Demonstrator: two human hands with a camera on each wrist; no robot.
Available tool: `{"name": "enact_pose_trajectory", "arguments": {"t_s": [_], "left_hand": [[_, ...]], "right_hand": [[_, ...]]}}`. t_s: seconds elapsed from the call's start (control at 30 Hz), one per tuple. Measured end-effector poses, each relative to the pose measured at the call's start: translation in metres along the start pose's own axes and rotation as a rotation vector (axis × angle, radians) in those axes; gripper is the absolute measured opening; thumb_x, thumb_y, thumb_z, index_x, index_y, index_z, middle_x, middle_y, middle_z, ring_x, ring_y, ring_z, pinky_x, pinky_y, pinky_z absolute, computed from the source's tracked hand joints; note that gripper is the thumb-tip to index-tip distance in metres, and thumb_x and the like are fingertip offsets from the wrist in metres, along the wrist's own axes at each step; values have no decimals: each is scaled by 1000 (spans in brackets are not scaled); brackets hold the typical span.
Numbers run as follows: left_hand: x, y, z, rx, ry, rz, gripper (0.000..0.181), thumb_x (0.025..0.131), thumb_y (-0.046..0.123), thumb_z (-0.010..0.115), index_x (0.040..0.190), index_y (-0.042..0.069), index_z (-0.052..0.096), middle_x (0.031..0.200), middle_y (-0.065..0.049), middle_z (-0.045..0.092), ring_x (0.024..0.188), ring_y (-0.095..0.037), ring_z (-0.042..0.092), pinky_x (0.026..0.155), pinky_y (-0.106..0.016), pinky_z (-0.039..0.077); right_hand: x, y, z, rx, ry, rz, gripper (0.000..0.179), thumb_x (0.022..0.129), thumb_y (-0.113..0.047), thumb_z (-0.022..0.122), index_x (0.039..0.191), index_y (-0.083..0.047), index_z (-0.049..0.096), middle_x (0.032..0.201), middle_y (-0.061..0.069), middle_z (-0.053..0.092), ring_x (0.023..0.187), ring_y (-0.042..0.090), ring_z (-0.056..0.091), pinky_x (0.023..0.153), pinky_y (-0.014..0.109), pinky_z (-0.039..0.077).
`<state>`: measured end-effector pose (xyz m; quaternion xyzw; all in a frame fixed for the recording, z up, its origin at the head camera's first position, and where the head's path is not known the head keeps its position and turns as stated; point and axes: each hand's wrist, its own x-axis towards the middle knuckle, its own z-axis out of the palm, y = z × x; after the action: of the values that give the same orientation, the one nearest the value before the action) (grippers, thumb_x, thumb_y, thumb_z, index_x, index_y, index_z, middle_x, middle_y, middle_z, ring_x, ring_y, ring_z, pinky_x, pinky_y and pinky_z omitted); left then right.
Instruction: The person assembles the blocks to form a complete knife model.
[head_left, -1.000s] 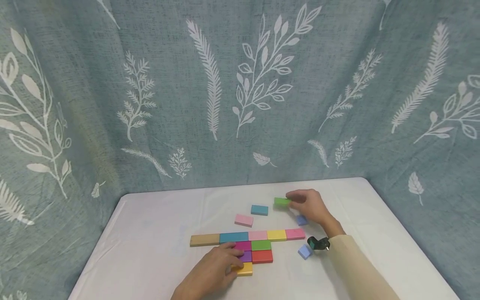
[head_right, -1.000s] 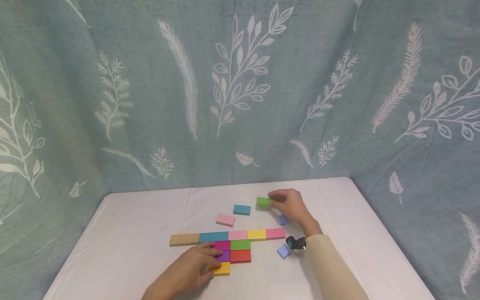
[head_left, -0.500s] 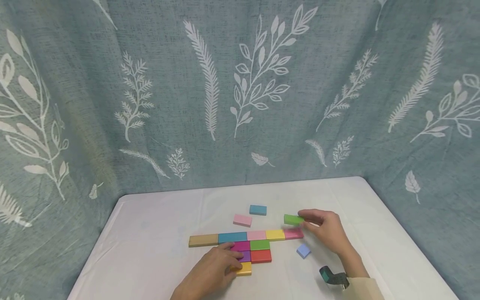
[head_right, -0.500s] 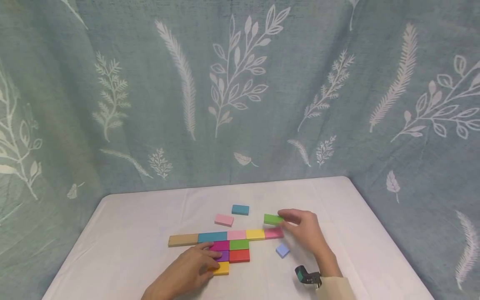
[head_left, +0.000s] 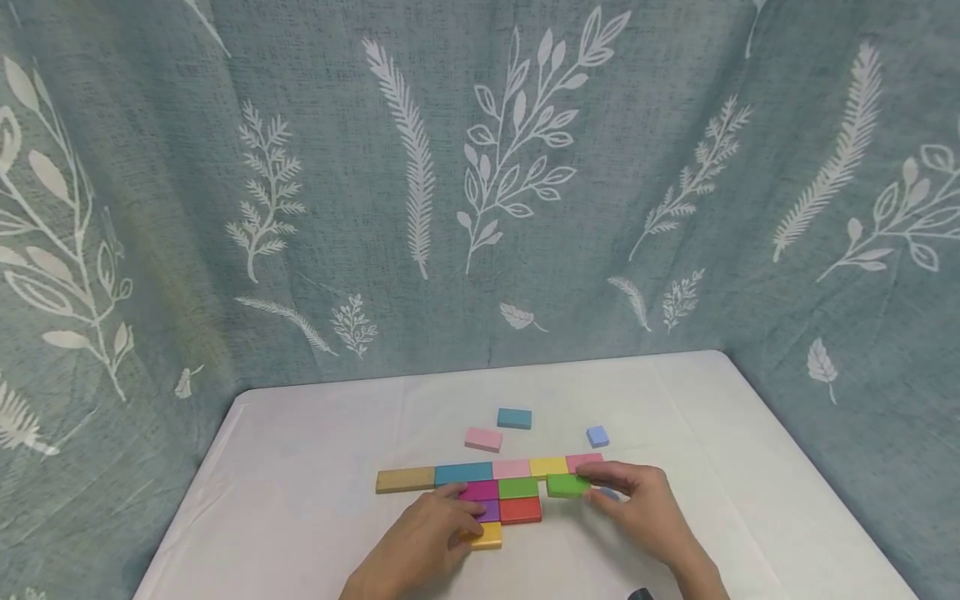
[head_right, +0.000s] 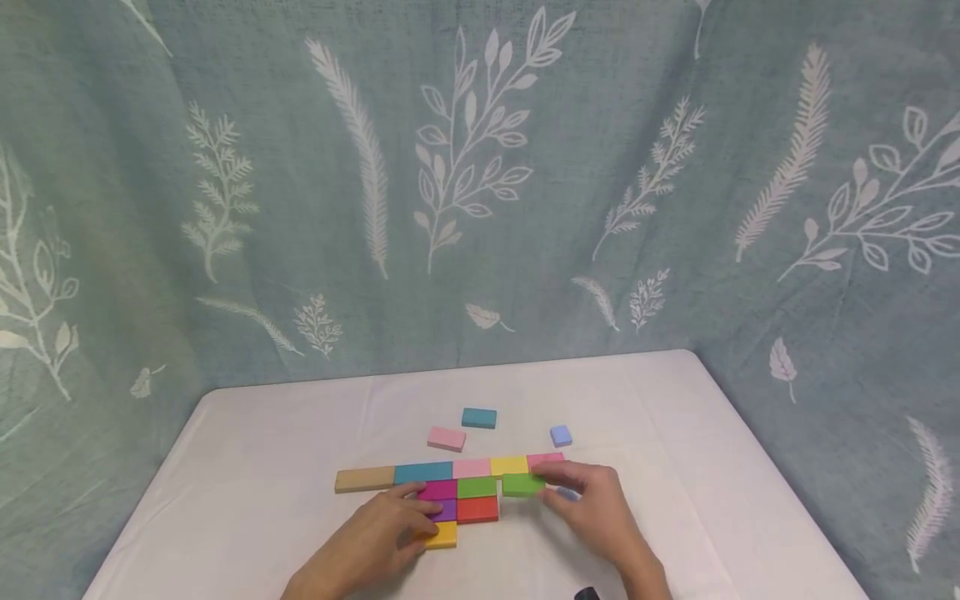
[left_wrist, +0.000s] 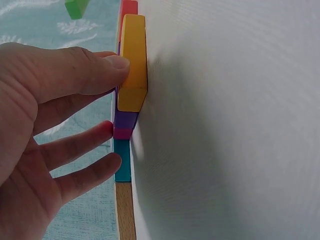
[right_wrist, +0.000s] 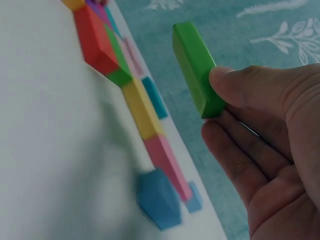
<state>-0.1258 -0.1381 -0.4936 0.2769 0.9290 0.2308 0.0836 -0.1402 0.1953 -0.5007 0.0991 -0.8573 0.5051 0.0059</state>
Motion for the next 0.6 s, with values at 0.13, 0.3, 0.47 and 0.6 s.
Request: {"name": "enact_pose_trajectory", "arguments": {"t_s": [0.13, 0.3, 0.47, 0.6], "left_hand": [[0, 0, 1, 14, 11, 3, 16, 95, 16, 85, 107, 25, 88, 130, 7, 80, 143, -36, 62, 118, -59, 55], [1, -1, 2, 22, 43, 53, 16, 93, 12, 87, 105, 22, 88, 127, 4, 81, 139, -38, 66, 116, -57, 57], [-1, -2, 2, 36, 69, 91, 15, 92, 9, 86, 103, 21, 88, 126, 3, 82, 137, -39, 67, 115, -56, 58], [-2, -3, 2, 43, 85, 108, 14, 93, 9, 86, 102, 19, 88, 126, 2, 82, 136, -39, 68, 116, -55, 58]], "right_hand": [[-4, 1, 13, 4, -43, -49, 31, 91, -12, 89, 121, -17, 84, 120, -2, 84, 116, 15, 79, 102, 37, 66], [-6, 2, 26, -21, -86, -115, 29, 92, -12, 88, 120, -15, 84, 118, -5, 84, 117, 7, 76, 104, 35, 65], [-7, 1, 36, -52, -116, -170, 28, 92, -9, 87, 119, -15, 85, 115, -8, 84, 113, 5, 77, 101, 25, 65], [-7, 1, 43, -77, -141, -210, 29, 92, -9, 87, 119, -19, 85, 114, -11, 84, 112, 7, 78, 99, 26, 65]]}}
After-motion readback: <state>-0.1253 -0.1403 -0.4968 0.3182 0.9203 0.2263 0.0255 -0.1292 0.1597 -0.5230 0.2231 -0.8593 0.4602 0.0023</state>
